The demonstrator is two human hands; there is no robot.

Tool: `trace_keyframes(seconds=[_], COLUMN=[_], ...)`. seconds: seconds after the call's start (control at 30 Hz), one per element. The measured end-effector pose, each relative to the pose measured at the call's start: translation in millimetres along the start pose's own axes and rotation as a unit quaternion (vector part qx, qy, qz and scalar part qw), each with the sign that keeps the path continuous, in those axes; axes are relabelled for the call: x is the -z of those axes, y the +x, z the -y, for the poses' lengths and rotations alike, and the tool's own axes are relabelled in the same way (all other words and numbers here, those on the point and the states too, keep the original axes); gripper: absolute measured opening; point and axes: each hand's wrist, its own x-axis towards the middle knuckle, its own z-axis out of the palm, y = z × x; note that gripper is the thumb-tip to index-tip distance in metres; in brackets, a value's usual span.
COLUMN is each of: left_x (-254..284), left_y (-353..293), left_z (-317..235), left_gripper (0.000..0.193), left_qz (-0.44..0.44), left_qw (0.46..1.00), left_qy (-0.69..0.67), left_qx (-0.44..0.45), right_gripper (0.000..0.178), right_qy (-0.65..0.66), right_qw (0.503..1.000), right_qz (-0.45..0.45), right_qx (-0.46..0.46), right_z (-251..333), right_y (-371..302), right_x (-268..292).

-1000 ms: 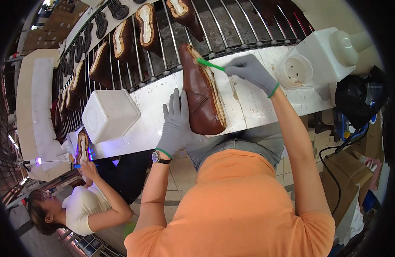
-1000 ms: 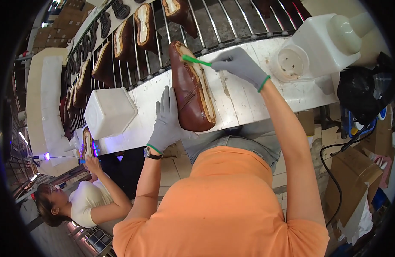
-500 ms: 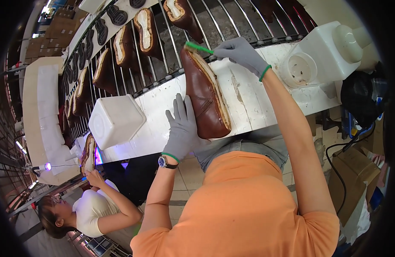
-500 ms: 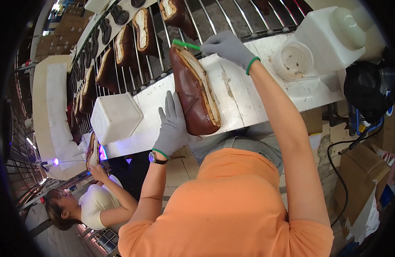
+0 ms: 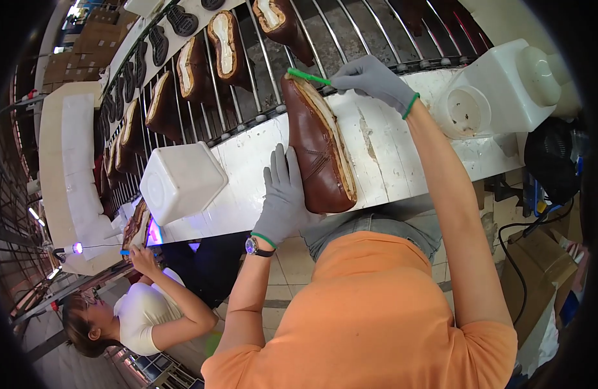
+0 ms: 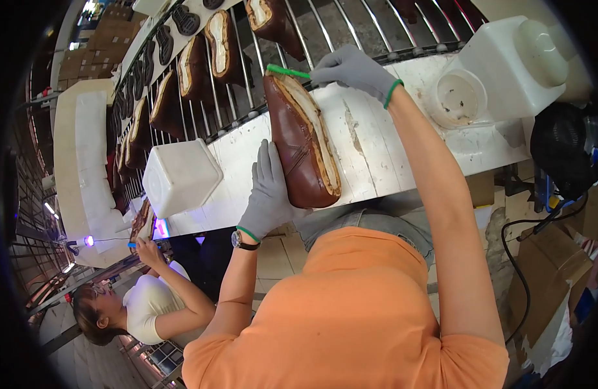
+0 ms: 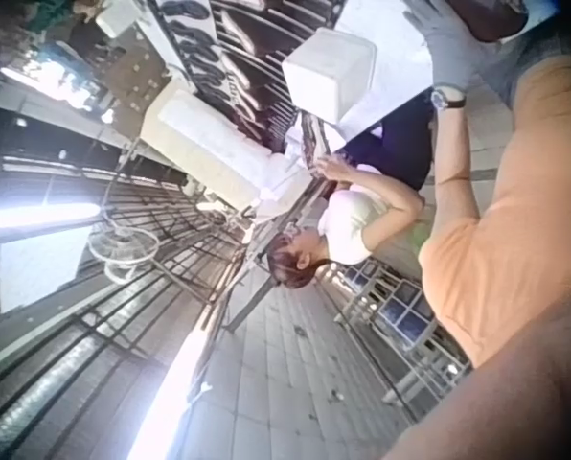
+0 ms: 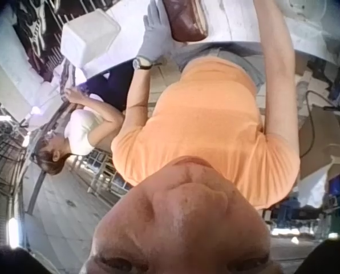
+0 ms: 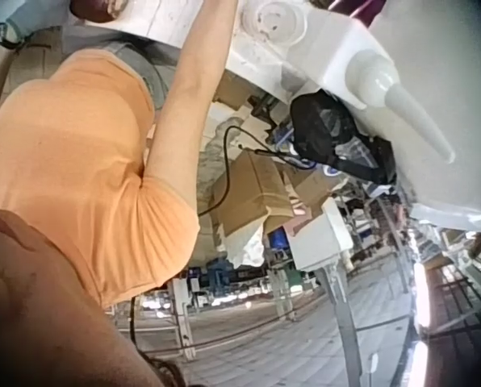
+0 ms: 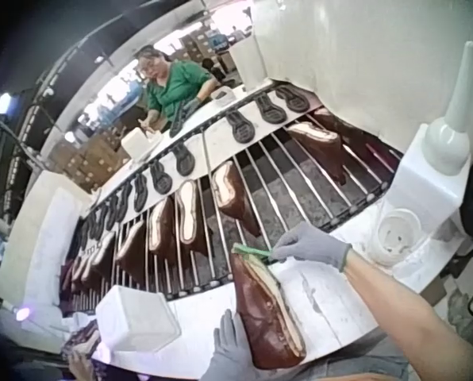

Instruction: Apply glue or finish to the edges of shoe uppers and soles using a brush.

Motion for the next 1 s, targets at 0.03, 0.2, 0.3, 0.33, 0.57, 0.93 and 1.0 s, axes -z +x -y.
trace_keyframes(seconds=[0.03, 0.2, 0.3, 0.33, 0.57, 0.93, 1.0], left_x=[0.2, 1.7, -0.1, -0.2, -1.5, -1.4, -0.9], left_y=[-0.8, -3.6, -3.9, -3.4, -5.9, -2.7, -2.9], left_z=[2.5, 7.2, 8.9, 8.4, 11.5, 14.9, 16.4], left_gripper=[0.139, 0.138, 0.138, 0.138, 0.135, 0.136, 0.138], left_qz=[-0.001, -0.010, -0.013, -0.012, -0.027, -0.045, -0.038], left_qw=[1.000, 1.000, 1.000, 1.000, 0.999, 0.997, 0.997], left_qy=[0.001, -0.005, -0.003, -0.003, -0.030, -0.051, -0.051], left_qx=[0.002, -0.011, -0.015, -0.015, -0.020, -0.043, -0.034], right_gripper=[0.022, 0.021, 0.024, 0.025, 0.025, 0.023, 0.022], right_qy=[0.012, 0.026, 0.034, 0.036, 0.006, 0.046, -0.003], right_qw=[0.999, 0.988, 0.995, 0.998, 0.989, 0.990, 0.979], right_qz=[0.043, 0.145, 0.093, 0.038, 0.142, 0.121, 0.201], right_qx=[-0.001, -0.033, -0.027, -0.028, -0.038, -0.052, -0.042], right_z=[0.2, 3.8, 0.3, 0.9, 14.4, 13.1, 9.7], right_y=[-4.2, -27.1, -6.0, 1.6, 5.3, 0.2, -13.4], right_x=[0.5, 16.3, 10.8, 6.1, 5.5, 4.0, 15.9])
